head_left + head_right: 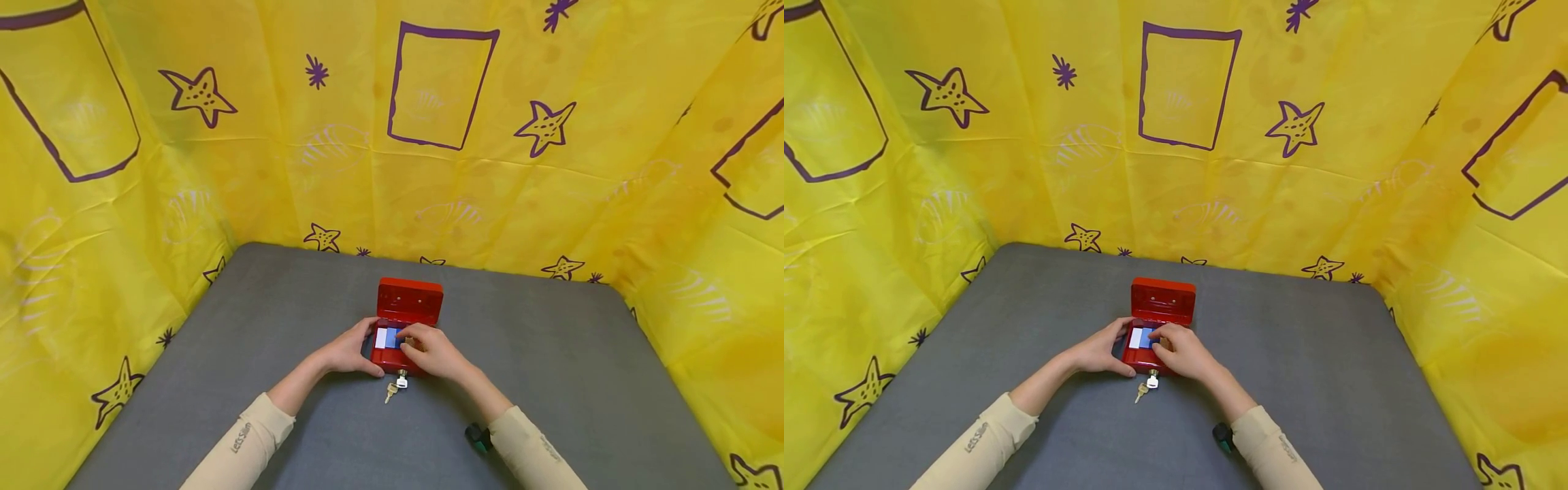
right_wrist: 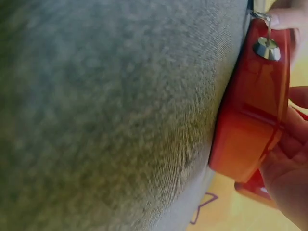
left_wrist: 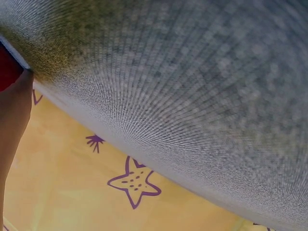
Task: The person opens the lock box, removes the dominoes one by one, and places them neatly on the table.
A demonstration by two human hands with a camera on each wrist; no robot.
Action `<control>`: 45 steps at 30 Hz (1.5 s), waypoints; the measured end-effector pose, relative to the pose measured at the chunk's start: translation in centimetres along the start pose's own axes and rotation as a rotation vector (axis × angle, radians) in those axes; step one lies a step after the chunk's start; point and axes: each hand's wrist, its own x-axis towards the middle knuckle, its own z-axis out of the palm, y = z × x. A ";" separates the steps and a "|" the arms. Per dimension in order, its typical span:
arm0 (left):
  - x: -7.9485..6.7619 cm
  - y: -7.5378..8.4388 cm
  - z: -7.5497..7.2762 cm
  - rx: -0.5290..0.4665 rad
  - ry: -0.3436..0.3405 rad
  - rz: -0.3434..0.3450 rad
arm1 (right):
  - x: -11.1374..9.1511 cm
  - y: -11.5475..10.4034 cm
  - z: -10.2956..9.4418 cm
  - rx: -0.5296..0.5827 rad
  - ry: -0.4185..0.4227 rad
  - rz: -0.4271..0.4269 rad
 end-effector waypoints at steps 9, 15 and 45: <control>0.1 -0.2 0.1 0.002 0.000 0.013 | 0.8 -0.7 0.8 -0.116 -0.118 -0.067; 0.1 -0.4 0.1 -0.017 -0.003 0.061 | 1.0 -1.1 1.2 -0.162 -0.181 -0.063; -0.3 -0.2 0.0 -0.009 0.002 0.088 | 0.8 -1.8 1.8 -0.181 -0.231 -0.123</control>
